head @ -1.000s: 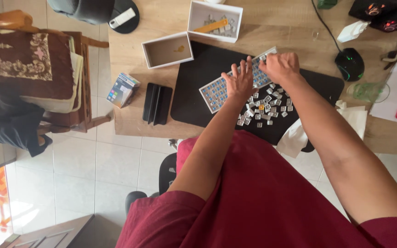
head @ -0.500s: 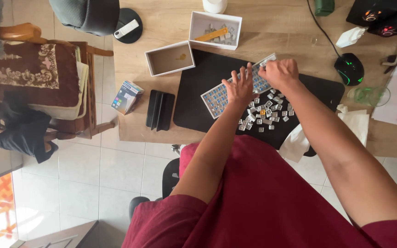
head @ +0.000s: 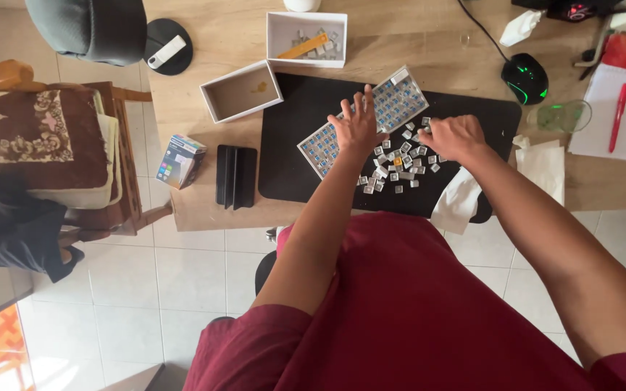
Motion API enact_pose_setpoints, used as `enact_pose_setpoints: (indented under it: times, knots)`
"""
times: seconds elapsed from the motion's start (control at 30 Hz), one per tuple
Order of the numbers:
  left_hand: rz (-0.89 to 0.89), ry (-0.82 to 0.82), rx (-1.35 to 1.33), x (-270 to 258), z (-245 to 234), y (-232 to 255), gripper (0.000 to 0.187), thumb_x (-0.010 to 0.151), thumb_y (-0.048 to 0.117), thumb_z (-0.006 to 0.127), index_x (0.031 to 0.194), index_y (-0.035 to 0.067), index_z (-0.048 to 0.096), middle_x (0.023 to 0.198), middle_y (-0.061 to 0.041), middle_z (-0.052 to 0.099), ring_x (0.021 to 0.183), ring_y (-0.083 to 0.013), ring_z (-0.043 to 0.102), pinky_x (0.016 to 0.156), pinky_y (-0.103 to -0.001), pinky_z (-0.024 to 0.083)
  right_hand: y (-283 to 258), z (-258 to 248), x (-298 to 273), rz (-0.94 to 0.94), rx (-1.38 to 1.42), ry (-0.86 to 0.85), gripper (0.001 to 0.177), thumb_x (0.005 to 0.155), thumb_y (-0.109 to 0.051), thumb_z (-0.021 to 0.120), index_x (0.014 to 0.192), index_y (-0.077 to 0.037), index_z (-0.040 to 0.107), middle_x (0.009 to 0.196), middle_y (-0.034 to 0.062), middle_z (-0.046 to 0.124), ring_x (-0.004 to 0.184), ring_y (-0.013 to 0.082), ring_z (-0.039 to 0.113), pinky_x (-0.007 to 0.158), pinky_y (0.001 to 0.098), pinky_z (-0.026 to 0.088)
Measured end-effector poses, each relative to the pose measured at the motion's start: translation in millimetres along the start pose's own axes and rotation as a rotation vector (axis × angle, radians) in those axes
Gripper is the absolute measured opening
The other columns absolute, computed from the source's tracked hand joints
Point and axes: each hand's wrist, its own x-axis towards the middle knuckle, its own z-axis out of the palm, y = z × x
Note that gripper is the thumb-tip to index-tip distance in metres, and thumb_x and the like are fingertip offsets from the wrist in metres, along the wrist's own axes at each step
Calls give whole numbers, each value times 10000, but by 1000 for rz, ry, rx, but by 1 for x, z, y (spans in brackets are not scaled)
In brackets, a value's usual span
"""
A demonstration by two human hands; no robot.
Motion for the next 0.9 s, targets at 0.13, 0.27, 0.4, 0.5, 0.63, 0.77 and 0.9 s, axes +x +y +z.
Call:
enact_pose_setpoints:
  times: [0.13,0.27,0.4,0.5,0.63,0.77,0.9]
  knots:
    - [12,-26,10,1,-3,3,1369,627,729,839,1611,147,86,1556,-57,342,1385,-359,377,946,-686,426,2,-17,9,16,53,23,568,1041,-572,462,967,-73,723,864,194,766,810,357,753,746,501,564]
    - [-5,-28,14,-4,-8,2,1357,643,723,835,1626,151,93,1556,-48,349,1380,-339,391,948,-658,436,-2,-44,35,92,149,129,577,1023,-587,471,990,-57,698,844,186,741,772,369,727,692,515,548]
    - [-12,-10,9,-2,-6,3,1372,611,733,835,1608,152,93,1535,-45,348,1362,-324,388,928,-650,437,-10,-69,61,14,-114,-18,567,1090,-551,404,1147,-40,643,671,107,752,590,265,738,574,434,532]
    - [-14,-20,-4,-3,-8,1,1364,613,735,831,1608,155,98,1525,-38,355,1339,-314,399,925,-651,438,-11,-75,75,-96,-315,25,639,1017,-546,462,1371,-18,520,593,76,750,516,220,720,526,402,506]
    - [-28,-11,-10,-4,-5,-1,1364,618,735,830,1617,148,112,1526,-40,361,1337,-311,406,938,-657,436,-3,-67,94,-181,-417,90,470,1014,-516,505,1144,-75,606,686,73,744,585,224,723,540,399,520]
    - [-29,40,-11,-6,-2,-3,1347,621,726,831,1620,149,136,1528,-29,388,1321,-291,429,956,-668,438,-4,-65,113,-253,-497,107,474,932,-550,607,1116,-113,619,741,62,757,664,237,747,600,393,525]
    - [-14,82,-29,-3,3,-3,1341,601,709,844,1605,157,147,1516,-33,402,1322,-289,434,950,-679,432,-6,-74,123,-297,-613,23,531,911,-605,640,1138,-125,640,788,38,775,747,235,769,642,388,548]
